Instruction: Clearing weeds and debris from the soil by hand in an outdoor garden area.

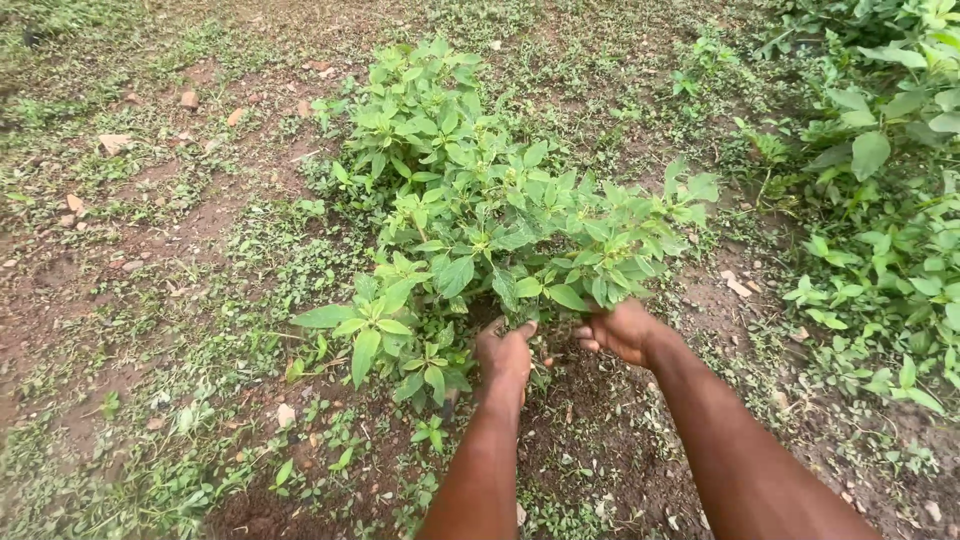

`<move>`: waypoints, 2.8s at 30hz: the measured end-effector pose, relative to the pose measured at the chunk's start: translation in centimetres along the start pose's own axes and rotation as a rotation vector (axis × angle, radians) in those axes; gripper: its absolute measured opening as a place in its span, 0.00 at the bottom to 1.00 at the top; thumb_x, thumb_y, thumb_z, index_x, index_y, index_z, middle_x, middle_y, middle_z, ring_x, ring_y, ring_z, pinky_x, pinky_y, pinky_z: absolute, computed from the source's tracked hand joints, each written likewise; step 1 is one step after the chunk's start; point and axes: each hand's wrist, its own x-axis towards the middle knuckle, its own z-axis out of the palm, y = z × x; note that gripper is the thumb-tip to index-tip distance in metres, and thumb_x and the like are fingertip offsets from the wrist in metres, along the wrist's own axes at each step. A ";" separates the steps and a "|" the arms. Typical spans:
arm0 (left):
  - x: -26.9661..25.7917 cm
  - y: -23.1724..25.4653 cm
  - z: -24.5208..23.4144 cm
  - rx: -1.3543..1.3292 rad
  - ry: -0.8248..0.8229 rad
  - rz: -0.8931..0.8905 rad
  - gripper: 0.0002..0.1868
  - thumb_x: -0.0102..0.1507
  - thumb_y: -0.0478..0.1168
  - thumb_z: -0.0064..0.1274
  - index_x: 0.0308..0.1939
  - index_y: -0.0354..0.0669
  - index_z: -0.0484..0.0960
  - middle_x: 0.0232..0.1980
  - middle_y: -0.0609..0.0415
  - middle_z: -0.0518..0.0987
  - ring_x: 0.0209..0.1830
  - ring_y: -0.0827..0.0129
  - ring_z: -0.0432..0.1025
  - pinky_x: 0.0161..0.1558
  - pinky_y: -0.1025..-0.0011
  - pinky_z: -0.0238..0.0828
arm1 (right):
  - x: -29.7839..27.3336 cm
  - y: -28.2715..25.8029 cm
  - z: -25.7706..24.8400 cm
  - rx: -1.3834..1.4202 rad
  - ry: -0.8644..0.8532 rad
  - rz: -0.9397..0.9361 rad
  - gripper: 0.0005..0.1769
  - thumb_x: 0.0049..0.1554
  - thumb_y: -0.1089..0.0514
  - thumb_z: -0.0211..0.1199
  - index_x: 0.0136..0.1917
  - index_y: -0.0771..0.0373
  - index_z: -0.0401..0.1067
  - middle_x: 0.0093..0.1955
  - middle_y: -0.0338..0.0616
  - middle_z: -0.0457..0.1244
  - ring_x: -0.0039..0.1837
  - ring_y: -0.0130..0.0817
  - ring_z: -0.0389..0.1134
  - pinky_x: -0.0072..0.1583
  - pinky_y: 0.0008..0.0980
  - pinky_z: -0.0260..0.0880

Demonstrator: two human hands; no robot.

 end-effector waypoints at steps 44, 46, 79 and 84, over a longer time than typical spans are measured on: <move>-13.5 -3.5 4.7 -0.482 -0.267 0.197 0.39 0.68 0.69 0.29 0.70 0.49 0.73 0.65 0.46 0.81 0.55 0.57 0.74 0.56 0.57 0.73 | -21.8 1.4 5.2 0.810 0.120 -0.379 0.07 0.61 0.60 0.60 0.51 0.63 0.74 0.51 0.45 0.70 0.51 0.40 0.71 0.57 0.40 0.73; -14.6 -4.2 5.1 -0.552 -0.325 0.148 0.37 0.69 0.69 0.28 0.70 0.50 0.71 0.66 0.46 0.79 0.58 0.59 0.74 0.58 0.57 0.73 | -22.2 2.4 5.7 0.831 0.051 -0.362 0.06 0.60 0.61 0.60 0.50 0.63 0.74 0.51 0.48 0.70 0.52 0.43 0.72 0.58 0.43 0.74; -9.2 -11.7 -1.9 0.332 -0.232 -0.191 0.50 0.51 0.27 0.52 0.78 0.35 0.53 0.78 0.33 0.62 0.78 0.47 0.62 0.78 0.50 0.59 | -12.6 22.6 -4.9 -1.419 0.227 0.283 0.26 0.61 0.54 0.73 0.63 0.69 0.65 0.64 0.60 0.63 0.53 0.38 0.68 0.59 0.31 0.77; -10.5 -10.4 -1.7 0.357 -0.270 -0.111 0.52 0.51 0.28 0.53 0.80 0.37 0.52 0.80 0.36 0.58 0.80 0.50 0.60 0.79 0.52 0.57 | -15.2 22.0 -2.7 -1.401 0.285 0.311 0.11 0.68 0.68 0.53 0.63 0.70 0.65 0.57 0.56 0.67 0.56 0.38 0.73 0.61 0.31 0.81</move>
